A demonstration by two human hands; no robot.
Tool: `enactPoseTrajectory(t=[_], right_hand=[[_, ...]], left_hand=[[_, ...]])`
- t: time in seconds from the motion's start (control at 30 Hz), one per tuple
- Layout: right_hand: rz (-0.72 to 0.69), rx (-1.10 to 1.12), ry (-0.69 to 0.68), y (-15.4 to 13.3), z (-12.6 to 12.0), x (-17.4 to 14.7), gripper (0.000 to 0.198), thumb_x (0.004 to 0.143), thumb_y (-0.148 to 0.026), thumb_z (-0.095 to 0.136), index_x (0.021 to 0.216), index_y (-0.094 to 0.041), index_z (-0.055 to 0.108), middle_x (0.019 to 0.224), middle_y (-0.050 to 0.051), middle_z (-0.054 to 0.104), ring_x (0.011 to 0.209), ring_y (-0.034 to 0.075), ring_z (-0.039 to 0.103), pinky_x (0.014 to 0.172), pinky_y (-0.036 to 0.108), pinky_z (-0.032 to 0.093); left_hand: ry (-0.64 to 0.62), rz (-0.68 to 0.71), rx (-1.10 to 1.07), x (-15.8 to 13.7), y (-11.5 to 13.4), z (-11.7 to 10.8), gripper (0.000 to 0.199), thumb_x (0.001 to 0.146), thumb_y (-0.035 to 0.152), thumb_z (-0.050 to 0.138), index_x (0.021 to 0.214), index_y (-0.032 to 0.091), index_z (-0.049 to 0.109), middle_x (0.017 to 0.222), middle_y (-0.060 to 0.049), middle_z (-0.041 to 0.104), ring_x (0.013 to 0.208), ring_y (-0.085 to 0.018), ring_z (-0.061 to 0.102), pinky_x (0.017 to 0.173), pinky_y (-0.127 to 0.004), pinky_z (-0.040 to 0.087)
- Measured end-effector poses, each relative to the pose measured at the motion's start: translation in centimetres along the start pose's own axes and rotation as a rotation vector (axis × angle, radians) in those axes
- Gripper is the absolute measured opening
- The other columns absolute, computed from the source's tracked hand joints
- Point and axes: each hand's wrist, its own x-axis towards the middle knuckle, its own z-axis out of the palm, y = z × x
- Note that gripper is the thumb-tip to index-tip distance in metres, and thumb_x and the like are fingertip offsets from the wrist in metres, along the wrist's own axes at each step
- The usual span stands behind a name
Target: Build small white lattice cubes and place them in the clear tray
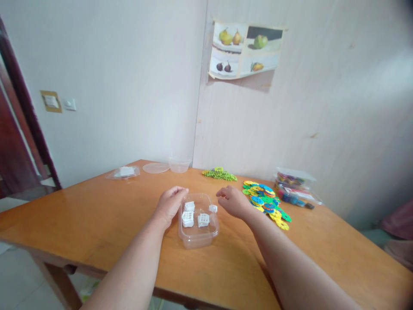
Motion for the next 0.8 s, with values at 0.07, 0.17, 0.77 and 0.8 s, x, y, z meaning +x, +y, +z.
enactPoseTrajectory(t=[0.07, 0.17, 0.77, 0.8], right_hand=[[-0.005, -0.015, -0.029, 0.4, 1.0, -0.2, 0.034, 0.084, -0.030, 0.053, 0.112, -0.022, 0.069, 0.110, 0.009, 0.063, 0.099, 0.022, 0.059, 0.083, 0.030, 0.042], [-0.025, -0.041, -0.056, 0.2, 2.3, -0.3, 0.032, 0.083, -0.040, 0.056, 0.102, -0.021, 0.072, 0.105, 0.011, 0.064, 0.098, 0.024, 0.059, 0.083, 0.032, 0.042], [-0.137, 0.114, 0.249, 0.0, 0.2, -0.8, 0.034, 0.087, -0.048, 0.059, 0.111, -0.028, 0.070, 0.105, 0.006, 0.065, 0.101, 0.021, 0.055, 0.089, 0.033, 0.040], [-0.161, 0.128, 0.268, -0.2, 0.0, -0.9, 0.034, 0.086, -0.048, 0.060, 0.112, -0.028, 0.070, 0.107, 0.006, 0.065, 0.102, 0.021, 0.055, 0.090, 0.035, 0.040]], left_hand=[[-0.012, -0.021, 0.029, 0.0, 0.0, 0.0, 0.024, 0.067, 0.041, 0.067, 0.076, 0.019, 0.065, 0.067, 0.000, 0.064, 0.064, -0.017, 0.057, 0.063, -0.027, 0.041], [-0.033, -0.046, 0.072, -0.1, 0.0, 0.1, 0.023, 0.066, 0.036, 0.066, 0.082, 0.019, 0.065, 0.071, 0.000, 0.066, 0.066, -0.018, 0.059, 0.063, -0.027, 0.043], [-0.066, -0.035, 0.088, 0.1, -0.1, 0.2, 0.026, 0.071, 0.038, 0.065, 0.089, 0.020, 0.064, 0.076, 0.001, 0.066, 0.067, -0.017, 0.059, 0.066, -0.028, 0.045], [-0.078, -0.018, 0.087, 0.1, -0.1, 0.1, 0.026, 0.071, 0.038, 0.065, 0.089, 0.020, 0.064, 0.076, 0.001, 0.065, 0.068, -0.017, 0.059, 0.067, -0.028, 0.045]])
